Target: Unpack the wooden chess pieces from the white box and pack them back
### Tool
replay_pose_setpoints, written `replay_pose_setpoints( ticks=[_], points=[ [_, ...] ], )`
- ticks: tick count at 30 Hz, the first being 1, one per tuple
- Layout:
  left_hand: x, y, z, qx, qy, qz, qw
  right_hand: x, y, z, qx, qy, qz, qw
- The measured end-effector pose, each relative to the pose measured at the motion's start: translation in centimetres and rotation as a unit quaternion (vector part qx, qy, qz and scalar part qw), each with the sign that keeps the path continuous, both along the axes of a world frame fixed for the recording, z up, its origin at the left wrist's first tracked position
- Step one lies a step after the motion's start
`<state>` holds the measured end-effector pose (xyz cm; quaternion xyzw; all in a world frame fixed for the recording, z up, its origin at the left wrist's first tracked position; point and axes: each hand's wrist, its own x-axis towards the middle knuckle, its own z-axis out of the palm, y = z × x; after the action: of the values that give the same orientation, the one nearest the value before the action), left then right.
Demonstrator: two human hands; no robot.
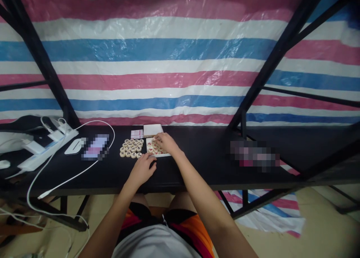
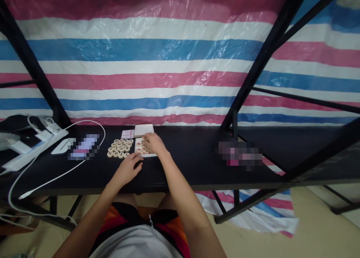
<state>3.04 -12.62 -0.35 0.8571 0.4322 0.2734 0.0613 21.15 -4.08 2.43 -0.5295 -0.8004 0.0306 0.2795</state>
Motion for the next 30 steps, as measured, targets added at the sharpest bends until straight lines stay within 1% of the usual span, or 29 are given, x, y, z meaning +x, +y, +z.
replay_pose_setpoints(
  ticks=[3,7,10,14,17,21,24,28,30],
  points=[
    [0.0,0.1,-0.2,0.003,-0.001,0.0,1.0,-2.1,0.8,0.0,-0.05,-0.02,0.041,0.998],
    [-0.1,0.2,-0.4,0.007,0.003,0.0,1.0,-3.0,2.2,-0.3,-0.082,-0.036,0.045,0.995],
    [-0.1,0.1,-0.3,0.009,0.0,0.001,1.0,-3.2,2.3,-0.1,-0.077,-0.049,0.029,0.995],
    [0.0,-0.1,0.0,0.004,-0.002,0.0,1.0,-4.1,1.4,0.4,-0.059,-0.067,0.01,0.996],
    [0.0,-0.1,0.0,0.006,0.003,0.005,1.0,-4.7,1.2,0.5,-0.063,-0.065,0.008,0.996],
    [0.0,0.0,-0.1,0.004,0.002,0.002,1.0,-4.7,1.5,0.3,-0.066,-0.036,0.026,0.997],
    [0.1,0.1,-0.1,-0.003,-0.007,-0.001,1.0,-4.1,1.6,0.3,-0.074,-0.042,0.043,0.995],
    [0.0,0.1,-0.1,-0.007,-0.014,-0.003,1.0,-3.7,1.4,0.7,-0.092,-0.078,0.026,0.992],
    [0.0,0.2,-0.1,-0.006,-0.015,-0.003,1.0,-3.7,1.2,0.7,-0.088,-0.079,0.017,0.993]
  ],
)
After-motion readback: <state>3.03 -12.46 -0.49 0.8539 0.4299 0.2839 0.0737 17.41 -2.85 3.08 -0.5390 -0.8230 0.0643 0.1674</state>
